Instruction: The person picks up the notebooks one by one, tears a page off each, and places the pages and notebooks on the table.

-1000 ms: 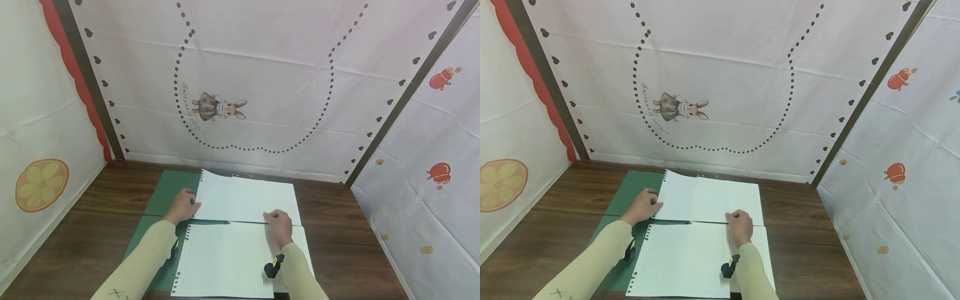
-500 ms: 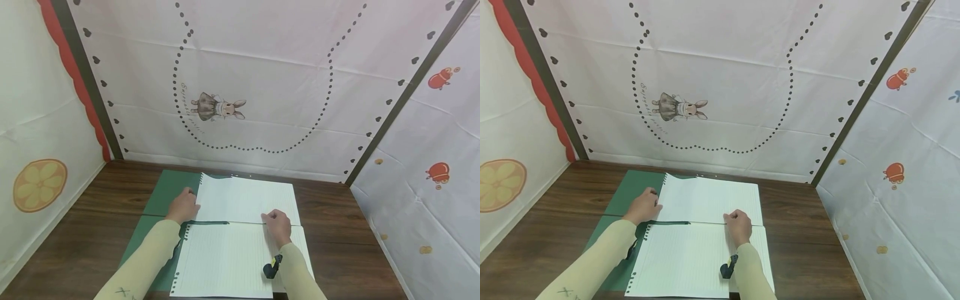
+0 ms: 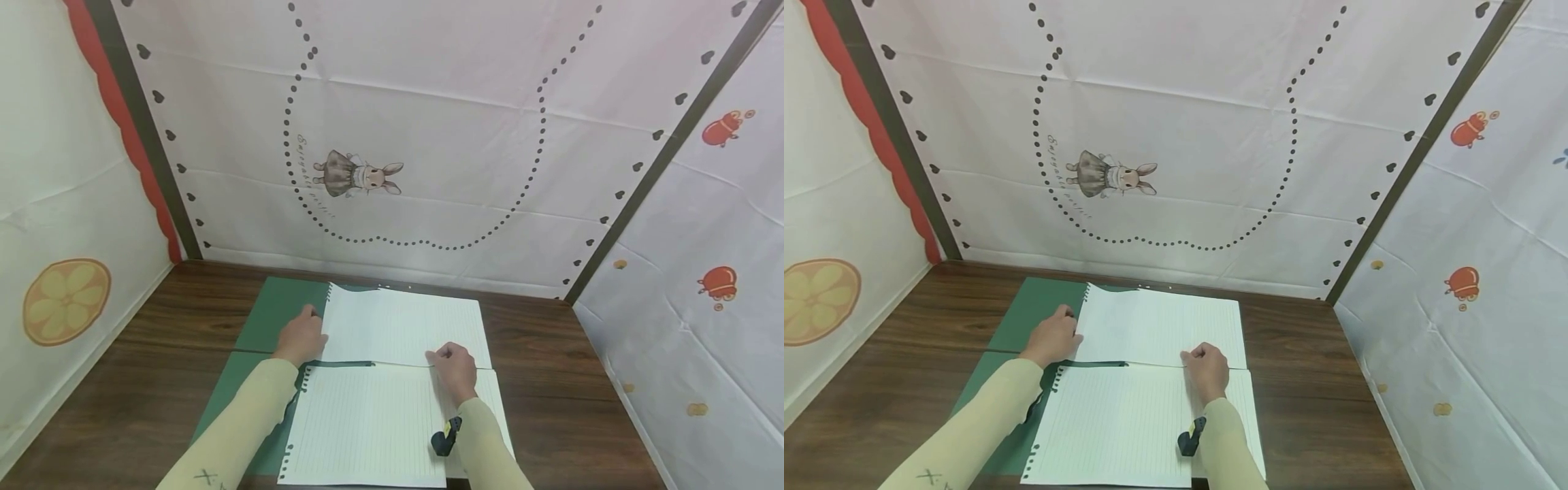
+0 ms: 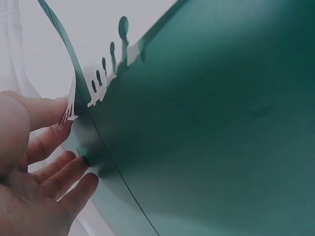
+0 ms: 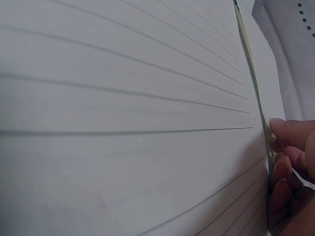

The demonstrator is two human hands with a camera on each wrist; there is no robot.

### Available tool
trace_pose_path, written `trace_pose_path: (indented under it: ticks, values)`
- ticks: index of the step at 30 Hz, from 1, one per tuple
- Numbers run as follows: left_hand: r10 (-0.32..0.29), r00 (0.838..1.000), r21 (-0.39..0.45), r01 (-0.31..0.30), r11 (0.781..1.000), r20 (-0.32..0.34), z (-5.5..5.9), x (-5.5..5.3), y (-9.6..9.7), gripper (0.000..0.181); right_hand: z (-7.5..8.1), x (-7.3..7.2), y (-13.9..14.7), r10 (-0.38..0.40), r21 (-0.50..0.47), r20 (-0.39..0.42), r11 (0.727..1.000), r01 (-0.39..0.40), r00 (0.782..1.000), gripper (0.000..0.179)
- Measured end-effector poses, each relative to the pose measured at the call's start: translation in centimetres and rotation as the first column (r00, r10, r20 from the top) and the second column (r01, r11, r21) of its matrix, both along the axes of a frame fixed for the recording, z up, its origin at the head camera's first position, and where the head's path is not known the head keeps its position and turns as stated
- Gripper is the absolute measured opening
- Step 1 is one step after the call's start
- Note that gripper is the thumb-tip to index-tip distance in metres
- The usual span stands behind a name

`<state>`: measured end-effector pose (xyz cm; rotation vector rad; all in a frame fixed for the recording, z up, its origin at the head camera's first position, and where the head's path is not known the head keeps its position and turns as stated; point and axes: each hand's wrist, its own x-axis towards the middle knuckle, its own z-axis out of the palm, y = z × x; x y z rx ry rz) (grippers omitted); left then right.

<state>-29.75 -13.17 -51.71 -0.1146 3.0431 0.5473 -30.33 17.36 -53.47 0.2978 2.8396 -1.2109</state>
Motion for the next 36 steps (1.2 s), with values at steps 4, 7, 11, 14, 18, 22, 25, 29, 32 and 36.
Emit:
trace_pose_path:
  ticks: [4,7,11,14,18,22,25,29,32,36]
  values:
    - [-0.019,1.0,-0.024,0.018,1.0,-0.004,-0.11,-0.07,-0.04,0.024,-0.07,-0.03,0.03,0.005,0.007,-0.001,1.0,-0.005,1.0,0.025]
    - [-0.026,1.0,-0.037,0.026,0.999,-0.006,-0.09,-0.06,0.0,0.026,0.04,0.05,-0.02,0.004,0.015,-0.003,1.0,-0.004,1.0,0.025]
    - [-0.019,1.0,-0.028,0.019,0.999,-0.003,0.08,0.02,0.12,0.045,0.28,0.22,-0.11,0.001,0.015,0.002,1.0,-0.001,1.0,0.025]
    - [-0.006,1.0,-0.011,0.006,1.0,-0.007,0.22,0.09,0.19,0.06,0.32,0.22,-0.18,-0.005,0.013,0.012,1.0,0.005,1.0,0.026]
    - [-0.002,1.0,-0.012,0.002,1.0,-0.011,0.35,0.16,0.23,0.066,0.22,0.09,-0.2,-0.012,0.014,0.021,1.0,0.011,1.0,0.028]
    - [-0.022,1.0,-0.038,0.023,0.999,0.004,0.32,0.14,0.18,0.059,0.27,0.09,-0.17,-0.012,0.017,0.029,1.0,0.011,1.0,0.027]
    - [-0.033,0.999,-0.049,0.034,0.998,0.007,0.23,0.11,0.11,0.053,0.37,0.1,-0.21,-0.006,0.018,0.03,1.0,0.005,1.0,0.025]
    - [-0.033,0.999,-0.051,0.033,0.998,-0.01,0.23,0.13,0.05,0.052,0.36,0.0,-0.25,-0.003,0.013,0.028,1.0,0.002,1.0,0.024]
    - [-0.036,0.999,-0.056,0.035,0.998,-0.017,0.32,0.23,0.06,0.053,0.31,-0.02,-0.23,-0.004,0.013,0.023,1.0,0.004,1.0,0.023]
    - [-0.037,0.999,-0.054,0.036,0.998,-0.019,0.46,0.39,0.13,0.053,0.25,0.01,-0.25,-0.006,0.017,0.017,1.0,0.006,1.0,0.023]
